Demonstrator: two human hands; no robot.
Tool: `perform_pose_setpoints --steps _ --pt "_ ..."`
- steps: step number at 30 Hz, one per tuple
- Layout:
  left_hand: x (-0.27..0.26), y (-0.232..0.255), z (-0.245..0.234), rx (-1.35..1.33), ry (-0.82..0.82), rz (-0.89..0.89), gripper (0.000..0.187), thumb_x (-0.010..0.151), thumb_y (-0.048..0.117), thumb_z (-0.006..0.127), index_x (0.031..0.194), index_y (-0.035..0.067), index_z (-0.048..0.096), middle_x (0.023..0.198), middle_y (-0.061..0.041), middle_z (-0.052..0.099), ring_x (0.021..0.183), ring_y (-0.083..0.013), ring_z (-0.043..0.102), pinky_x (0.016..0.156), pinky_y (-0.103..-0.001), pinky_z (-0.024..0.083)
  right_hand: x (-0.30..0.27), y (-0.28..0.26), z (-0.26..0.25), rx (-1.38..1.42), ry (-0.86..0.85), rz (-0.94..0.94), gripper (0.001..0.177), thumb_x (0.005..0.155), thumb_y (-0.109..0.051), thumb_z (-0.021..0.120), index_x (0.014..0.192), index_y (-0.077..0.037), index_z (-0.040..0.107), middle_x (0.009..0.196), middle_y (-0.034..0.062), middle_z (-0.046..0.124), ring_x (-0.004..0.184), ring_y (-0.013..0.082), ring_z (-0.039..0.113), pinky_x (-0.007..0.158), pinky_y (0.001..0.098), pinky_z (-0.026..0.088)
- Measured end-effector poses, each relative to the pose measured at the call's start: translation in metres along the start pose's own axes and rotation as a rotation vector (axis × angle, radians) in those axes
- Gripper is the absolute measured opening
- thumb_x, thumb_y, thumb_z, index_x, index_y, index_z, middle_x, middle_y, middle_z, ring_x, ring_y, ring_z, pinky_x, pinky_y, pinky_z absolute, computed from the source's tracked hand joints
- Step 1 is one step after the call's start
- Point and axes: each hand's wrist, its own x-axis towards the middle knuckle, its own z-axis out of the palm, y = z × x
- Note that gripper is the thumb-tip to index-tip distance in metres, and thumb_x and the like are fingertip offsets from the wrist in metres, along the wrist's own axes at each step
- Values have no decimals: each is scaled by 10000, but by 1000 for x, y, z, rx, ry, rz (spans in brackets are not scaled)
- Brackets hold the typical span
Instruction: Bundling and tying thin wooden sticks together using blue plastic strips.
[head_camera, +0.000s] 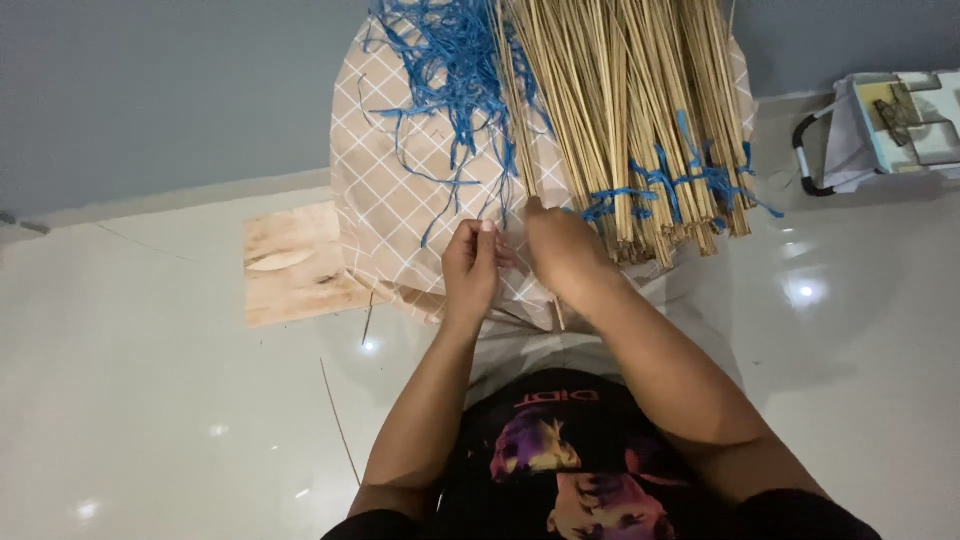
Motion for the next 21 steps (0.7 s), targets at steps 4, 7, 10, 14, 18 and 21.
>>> perform_pose_setpoints --steps 4,7,10,14,18,21 --pt "1 4 0 8 -14 -16 235 1072 210 538 970 19 627 806 -122 645 675 -184 680 594 -313 627 10 10 0 73 -34 46 539 901 -107 643 1361 141 511 1147 381 682 1094 552 670 880 640 570" --pt "0 4 0 32 -27 -13 239 1067 207 550 953 11 623 779 -129 651 638 -180 684 579 -306 634 18 15 2 123 -27 0 839 824 -139 752 1512 118 347 1175 412 651 1116 583 645 919 648 548" --pt "0 6 0 60 -39 5 236 1068 207 545 969 3 609 782 -140 647 628 -197 688 578 -311 630 10 10 -9 125 -32 -25 911 818 -116 734 1562 109 259 1219 415 635 1169 579 622 974 644 530" --pt "4 2 -1 109 -40 12 262 1063 226 550 960 -5 616 772 -149 654 614 -209 692 571 -330 627 -23 3 -36 292 -42 -20 918 846 -114 657 1608 34 169 1282 429 594 1234 585 574 1022 663 492" --pt "1 7 0 243 -76 -27 229 1033 206 603 982 -13 648 804 -150 682 672 -200 699 613 -330 631 12 49 9 467 29 -46 944 797 -219 693 1624 -84 259 1164 324 695 1115 505 674 899 600 535" --pt "2 25 4 401 -171 -54 290 1020 257 603 1096 -4 704 877 -204 743 785 -275 749 701 -403 637 -10 43 3 643 79 -95 967 745 -132 655 1619 -45 251 953 228 739 895 389 741 780 465 565"
